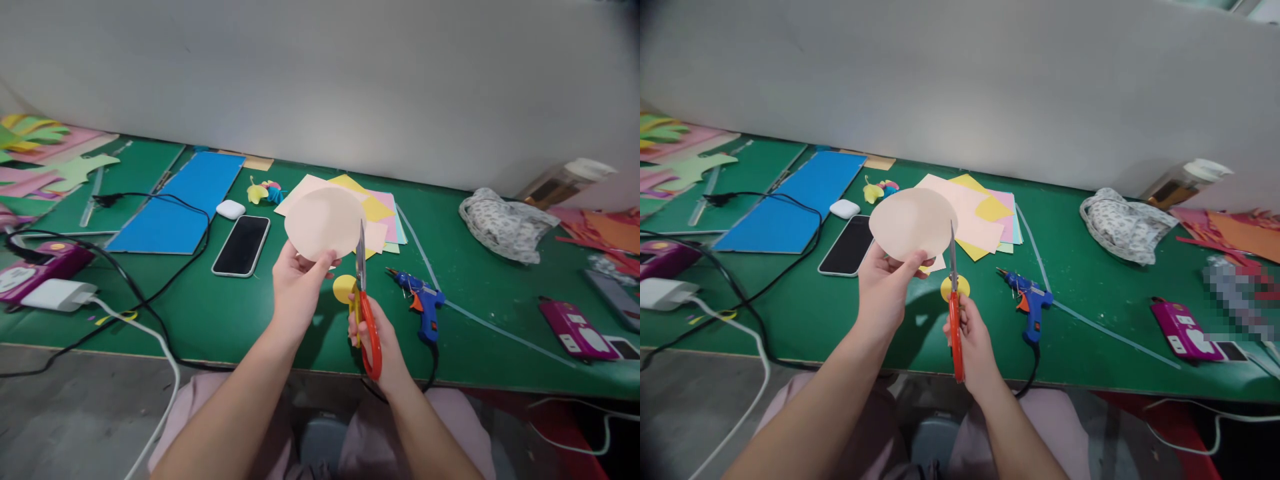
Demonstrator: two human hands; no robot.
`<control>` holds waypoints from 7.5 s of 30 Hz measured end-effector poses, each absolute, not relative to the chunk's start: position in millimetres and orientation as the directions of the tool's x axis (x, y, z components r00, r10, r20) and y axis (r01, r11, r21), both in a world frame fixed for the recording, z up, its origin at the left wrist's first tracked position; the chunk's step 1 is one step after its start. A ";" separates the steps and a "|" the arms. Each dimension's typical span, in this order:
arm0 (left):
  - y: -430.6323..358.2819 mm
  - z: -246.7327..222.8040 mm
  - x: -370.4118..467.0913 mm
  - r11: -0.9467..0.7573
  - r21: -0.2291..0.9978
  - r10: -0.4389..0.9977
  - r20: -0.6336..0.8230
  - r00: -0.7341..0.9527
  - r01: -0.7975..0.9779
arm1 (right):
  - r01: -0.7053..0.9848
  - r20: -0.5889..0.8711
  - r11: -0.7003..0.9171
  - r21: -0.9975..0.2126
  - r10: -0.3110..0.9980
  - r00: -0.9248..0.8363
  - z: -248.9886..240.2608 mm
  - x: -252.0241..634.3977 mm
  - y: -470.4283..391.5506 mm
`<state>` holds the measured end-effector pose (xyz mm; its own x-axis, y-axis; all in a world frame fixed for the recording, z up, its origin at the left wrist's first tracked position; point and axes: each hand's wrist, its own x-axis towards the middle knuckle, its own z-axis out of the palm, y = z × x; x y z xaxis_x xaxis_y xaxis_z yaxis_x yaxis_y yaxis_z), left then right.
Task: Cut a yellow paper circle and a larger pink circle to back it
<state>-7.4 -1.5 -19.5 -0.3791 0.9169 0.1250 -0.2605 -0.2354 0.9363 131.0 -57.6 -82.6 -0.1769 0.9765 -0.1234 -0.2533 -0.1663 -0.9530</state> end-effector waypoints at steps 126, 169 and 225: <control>3.2 -16.5 -37.9 -0.097 0.991 0.983 0.082 -0.165 -0.088 | -0.221 -0.154 -0.179 -0.959 0.980 -0.125 -76.4 142.5 -49.7; 5.2 -14.4 -47.3 -0.109 0.994 0.969 0.109 -0.220 0.011 | -0.190 -0.168 -0.193 -0.963 0.976 -0.141 -72.1 145.2 -49.7; -4.2 -26.7 -44.4 -0.564 0.768 0.818 0.571 0.074 0.303 | -0.489 -0.063 -0.109 -0.866 0.992 -0.109 -78.1 144.1 -41.6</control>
